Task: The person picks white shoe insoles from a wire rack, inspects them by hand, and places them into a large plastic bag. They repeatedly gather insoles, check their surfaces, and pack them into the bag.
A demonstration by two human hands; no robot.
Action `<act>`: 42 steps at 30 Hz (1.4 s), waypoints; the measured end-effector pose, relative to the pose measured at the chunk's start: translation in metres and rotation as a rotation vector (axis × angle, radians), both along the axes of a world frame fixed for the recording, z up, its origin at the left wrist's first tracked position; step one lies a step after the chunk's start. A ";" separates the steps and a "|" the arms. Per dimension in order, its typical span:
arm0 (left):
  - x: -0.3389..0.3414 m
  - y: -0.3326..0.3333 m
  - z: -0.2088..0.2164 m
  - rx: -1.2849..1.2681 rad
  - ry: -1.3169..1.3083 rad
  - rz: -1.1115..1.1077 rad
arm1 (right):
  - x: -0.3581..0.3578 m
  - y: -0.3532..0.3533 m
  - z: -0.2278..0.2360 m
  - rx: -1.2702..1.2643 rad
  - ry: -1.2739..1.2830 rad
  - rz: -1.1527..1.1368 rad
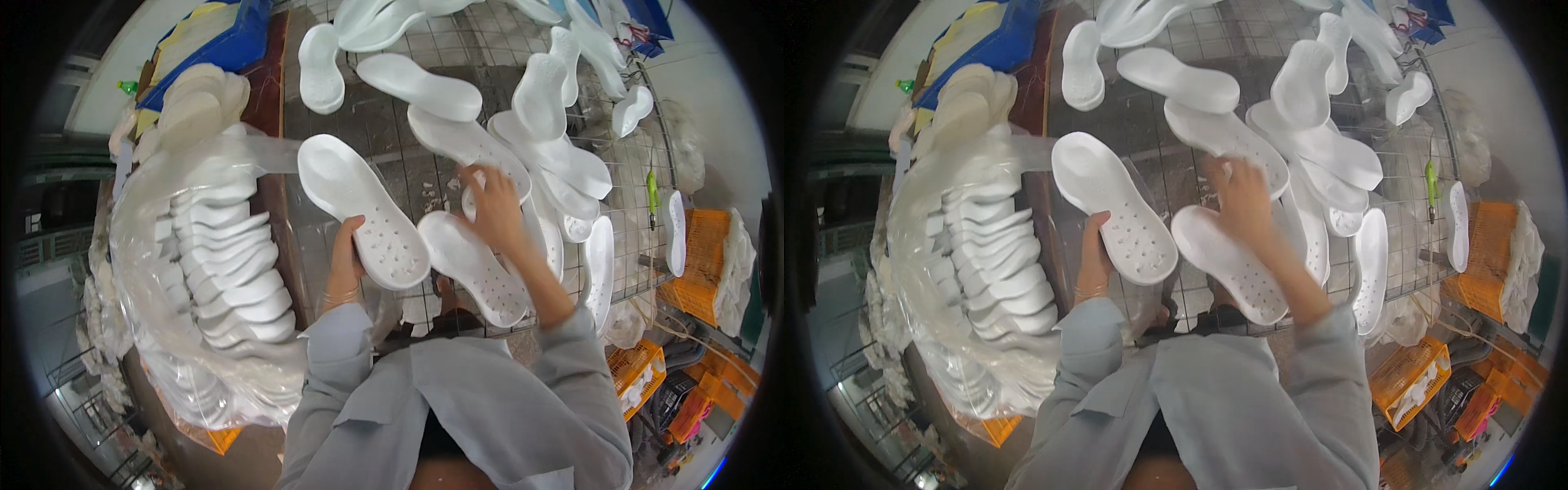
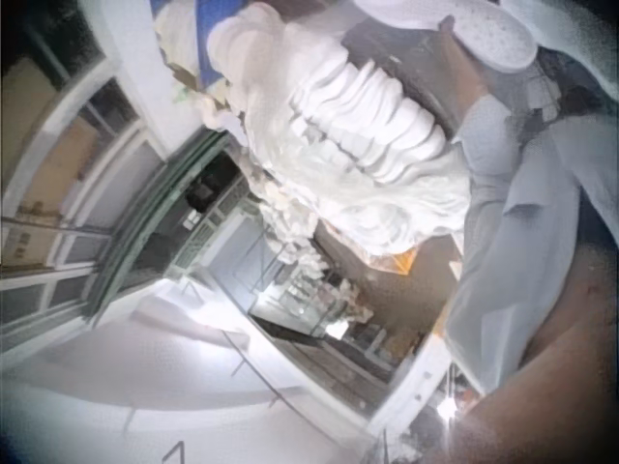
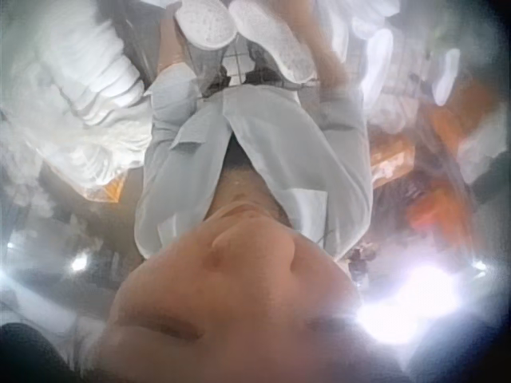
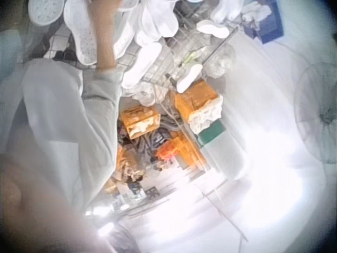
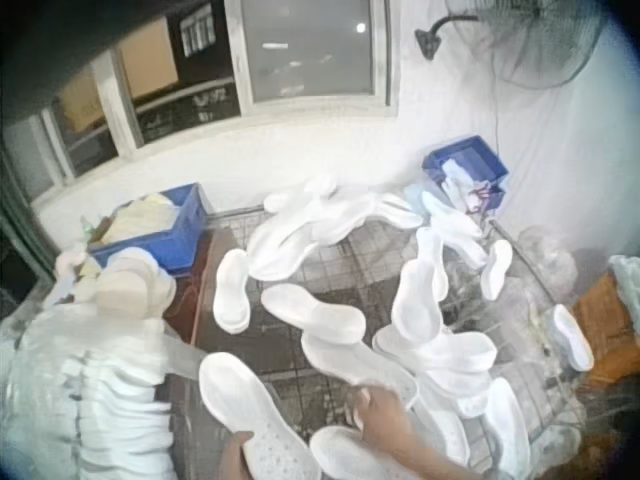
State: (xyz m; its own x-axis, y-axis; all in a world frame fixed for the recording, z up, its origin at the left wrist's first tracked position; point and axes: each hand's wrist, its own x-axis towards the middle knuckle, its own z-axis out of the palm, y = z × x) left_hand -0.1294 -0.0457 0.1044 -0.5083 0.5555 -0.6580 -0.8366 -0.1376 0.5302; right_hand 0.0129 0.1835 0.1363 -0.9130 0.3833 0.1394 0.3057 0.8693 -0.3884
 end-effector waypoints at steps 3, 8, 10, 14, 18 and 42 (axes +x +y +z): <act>0.026 -0.024 -0.035 -0.129 0.060 -0.084 | -0.012 0.012 -0.015 -0.113 -0.061 -0.122; 0.091 -0.059 -0.063 0.102 0.290 -0.040 | 0.060 -0.086 -0.004 -0.638 0.012 0.390; 0.103 -0.077 -0.060 -0.068 0.159 0.110 | 0.097 -0.101 -0.023 -0.493 0.001 0.201; 0.101 -0.105 -0.067 0.038 0.118 0.280 | 0.132 -0.090 -0.057 -0.248 -0.261 -0.035; 0.083 -0.125 -0.092 0.095 0.143 0.034 | 0.118 -0.099 -0.041 -0.653 0.001 -0.054; 0.111 -0.101 0.000 0.193 -0.066 0.065 | 0.146 -0.063 -0.052 -0.390 -0.142 -0.627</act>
State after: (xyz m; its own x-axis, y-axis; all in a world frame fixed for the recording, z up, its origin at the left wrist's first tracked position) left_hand -0.0181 -0.1462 0.1045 -0.5066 0.6419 -0.5756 -0.8548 -0.2865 0.4327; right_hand 0.1593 0.1207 0.0846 -0.5065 0.8348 -0.2157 0.7684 0.3235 -0.5523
